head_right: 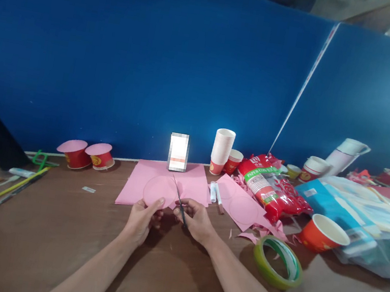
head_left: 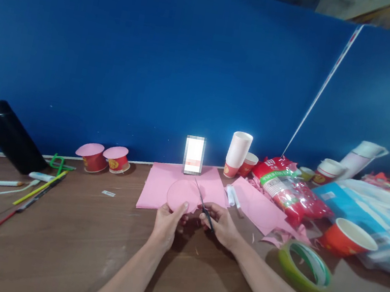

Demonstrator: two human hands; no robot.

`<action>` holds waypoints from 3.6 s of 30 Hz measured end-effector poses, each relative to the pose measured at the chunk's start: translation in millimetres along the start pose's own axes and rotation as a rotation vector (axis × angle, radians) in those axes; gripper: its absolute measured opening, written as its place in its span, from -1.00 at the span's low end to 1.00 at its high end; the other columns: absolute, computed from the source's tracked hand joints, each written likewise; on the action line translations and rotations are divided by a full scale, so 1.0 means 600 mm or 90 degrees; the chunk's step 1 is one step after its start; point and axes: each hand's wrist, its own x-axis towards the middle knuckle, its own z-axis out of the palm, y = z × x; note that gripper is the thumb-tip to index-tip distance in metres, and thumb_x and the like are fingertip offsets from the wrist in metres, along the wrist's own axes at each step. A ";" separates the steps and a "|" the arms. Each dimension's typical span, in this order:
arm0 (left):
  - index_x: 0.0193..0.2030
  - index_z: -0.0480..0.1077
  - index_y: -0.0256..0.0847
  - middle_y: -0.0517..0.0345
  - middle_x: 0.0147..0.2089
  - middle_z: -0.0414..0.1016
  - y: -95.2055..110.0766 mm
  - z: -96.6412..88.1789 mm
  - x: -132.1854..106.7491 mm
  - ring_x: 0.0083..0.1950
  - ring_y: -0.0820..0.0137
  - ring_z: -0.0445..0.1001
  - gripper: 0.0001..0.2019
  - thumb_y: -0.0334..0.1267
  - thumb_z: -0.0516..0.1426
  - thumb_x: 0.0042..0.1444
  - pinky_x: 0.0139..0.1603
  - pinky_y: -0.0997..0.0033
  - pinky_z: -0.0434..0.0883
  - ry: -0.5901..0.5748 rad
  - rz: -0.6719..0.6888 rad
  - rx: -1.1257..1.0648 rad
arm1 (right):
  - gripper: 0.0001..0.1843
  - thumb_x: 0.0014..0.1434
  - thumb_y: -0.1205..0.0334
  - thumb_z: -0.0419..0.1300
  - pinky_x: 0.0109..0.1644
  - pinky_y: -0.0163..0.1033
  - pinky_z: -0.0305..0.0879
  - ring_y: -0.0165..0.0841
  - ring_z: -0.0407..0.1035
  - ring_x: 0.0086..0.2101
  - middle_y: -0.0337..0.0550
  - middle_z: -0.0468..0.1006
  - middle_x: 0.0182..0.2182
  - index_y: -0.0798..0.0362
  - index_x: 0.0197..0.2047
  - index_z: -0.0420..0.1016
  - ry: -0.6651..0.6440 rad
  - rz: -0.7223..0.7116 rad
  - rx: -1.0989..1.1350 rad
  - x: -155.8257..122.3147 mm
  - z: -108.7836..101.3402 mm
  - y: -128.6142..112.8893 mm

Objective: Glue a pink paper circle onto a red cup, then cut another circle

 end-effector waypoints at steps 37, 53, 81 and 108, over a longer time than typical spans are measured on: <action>-0.42 0.38 -0.39 0.15 -0.68 0.37 -0.018 -0.011 0.010 -0.69 0.50 0.30 -0.62 -0.07 0.23 -0.26 -0.74 0.56 0.21 -0.024 0.017 0.051 | -0.64 -0.03 0.12 0.21 -0.53 -0.38 0.16 -0.51 0.19 -0.60 -0.30 0.33 -0.60 0.13 -0.19 0.35 -0.002 -0.002 0.005 0.000 0.000 0.001; -0.39 0.37 -0.38 0.21 -0.69 0.36 -0.008 -0.004 0.006 -0.70 0.52 0.29 -0.63 -0.10 0.24 -0.26 -0.70 0.55 0.25 -0.006 0.019 0.037 | -0.61 -0.07 0.10 0.23 -0.54 -0.38 0.18 -0.49 0.22 -0.59 -0.29 0.34 -0.60 0.13 -0.19 0.36 0.006 0.004 0.014 0.000 0.000 0.001; -0.37 0.40 -0.42 0.15 -0.66 0.38 -0.016 -0.006 0.005 -0.67 0.50 0.30 -0.63 -0.12 0.23 -0.24 -0.70 0.56 0.25 -0.042 0.037 0.036 | -0.65 -0.07 0.15 0.24 -0.53 -0.40 0.12 -0.51 0.21 -0.60 -0.30 0.35 -0.59 0.12 -0.20 0.34 0.003 -0.003 0.044 0.001 0.001 0.006; -0.44 0.36 -0.38 0.20 -0.70 0.34 -0.009 -0.004 0.001 -0.71 0.54 0.27 -0.69 -0.12 0.22 -0.20 -0.70 0.58 0.23 -0.037 0.042 0.046 | -0.64 -0.06 0.13 0.23 -0.54 -0.39 0.15 -0.51 0.19 -0.60 -0.31 0.33 -0.61 0.12 -0.19 0.36 -0.003 -0.006 0.029 0.000 0.001 0.001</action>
